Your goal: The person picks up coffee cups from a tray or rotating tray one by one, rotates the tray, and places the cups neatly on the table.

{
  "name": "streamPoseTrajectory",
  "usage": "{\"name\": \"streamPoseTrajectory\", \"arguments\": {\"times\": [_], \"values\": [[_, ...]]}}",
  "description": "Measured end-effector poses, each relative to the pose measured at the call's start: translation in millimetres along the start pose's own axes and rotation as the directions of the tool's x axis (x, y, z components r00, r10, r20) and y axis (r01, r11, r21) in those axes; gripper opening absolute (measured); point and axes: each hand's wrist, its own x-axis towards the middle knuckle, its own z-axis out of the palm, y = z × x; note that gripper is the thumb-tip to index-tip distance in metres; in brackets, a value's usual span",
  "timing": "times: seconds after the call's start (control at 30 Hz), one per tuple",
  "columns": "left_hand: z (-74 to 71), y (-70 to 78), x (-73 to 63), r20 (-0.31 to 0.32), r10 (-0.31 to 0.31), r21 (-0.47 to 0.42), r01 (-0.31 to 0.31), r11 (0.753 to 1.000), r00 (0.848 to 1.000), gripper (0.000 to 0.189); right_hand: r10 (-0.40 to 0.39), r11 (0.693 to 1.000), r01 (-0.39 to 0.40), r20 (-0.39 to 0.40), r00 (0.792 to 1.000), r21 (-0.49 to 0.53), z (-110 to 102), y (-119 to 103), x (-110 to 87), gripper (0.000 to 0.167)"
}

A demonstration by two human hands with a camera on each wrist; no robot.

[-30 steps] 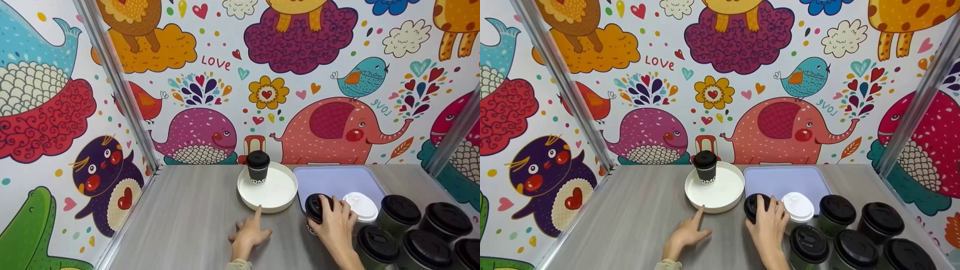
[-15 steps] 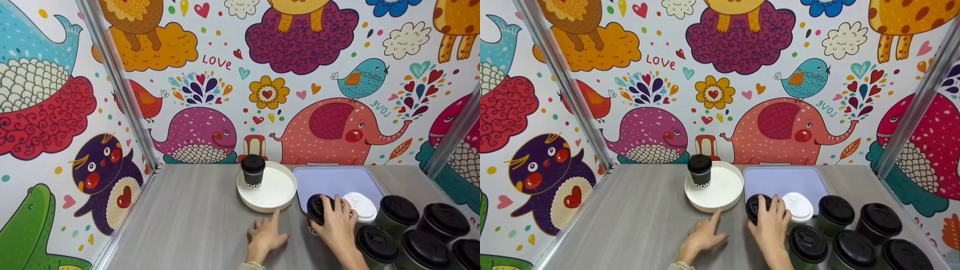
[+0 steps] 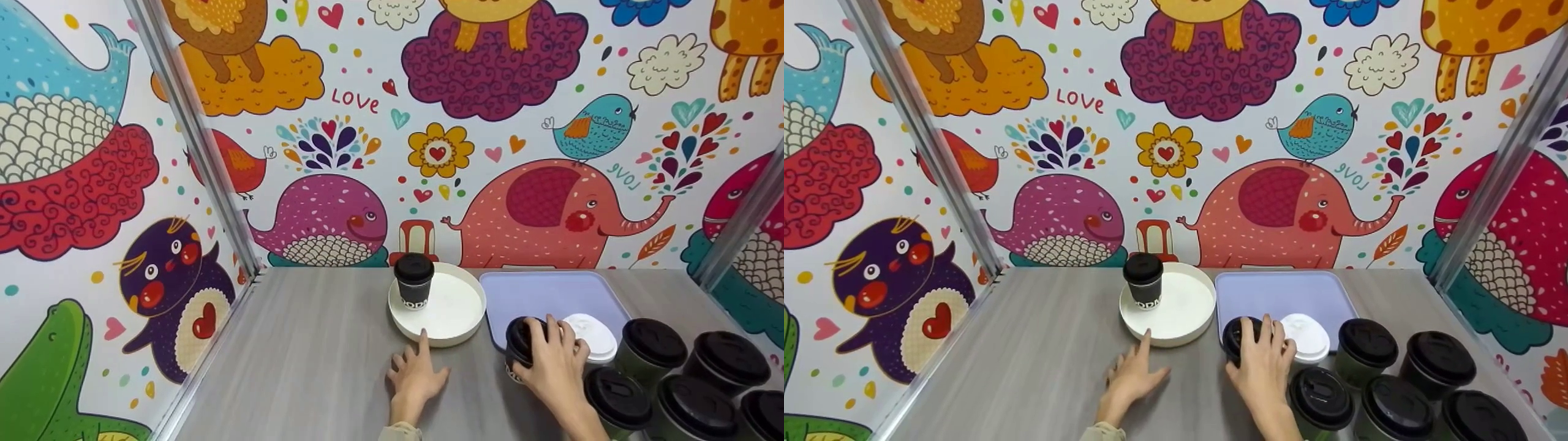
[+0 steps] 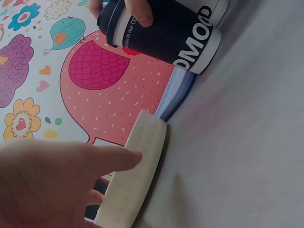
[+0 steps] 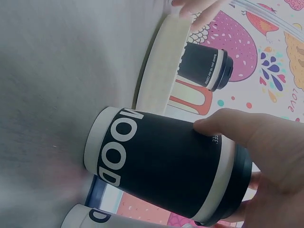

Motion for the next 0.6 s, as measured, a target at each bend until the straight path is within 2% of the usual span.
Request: {"name": "streamPoseTrajectory", "arguments": {"times": [0.33, 0.6], "values": [[5.6, 10.1, -6.0, 0.026, 0.008, 0.068, -0.009, 0.998, 1.0, 0.085, 0.006, 1.0, -0.006, 0.002, 1.0, 0.02, -1, -1, -1.4, 0.077], [10.1, 15.3, -9.4, 0.065, 0.04, 0.107, -0.047, 0.993, 0.997, 0.092, -0.008, 1.0, 0.011, -0.111, 0.994, 0.025, 6, 0, -2.0, 0.077]]}}
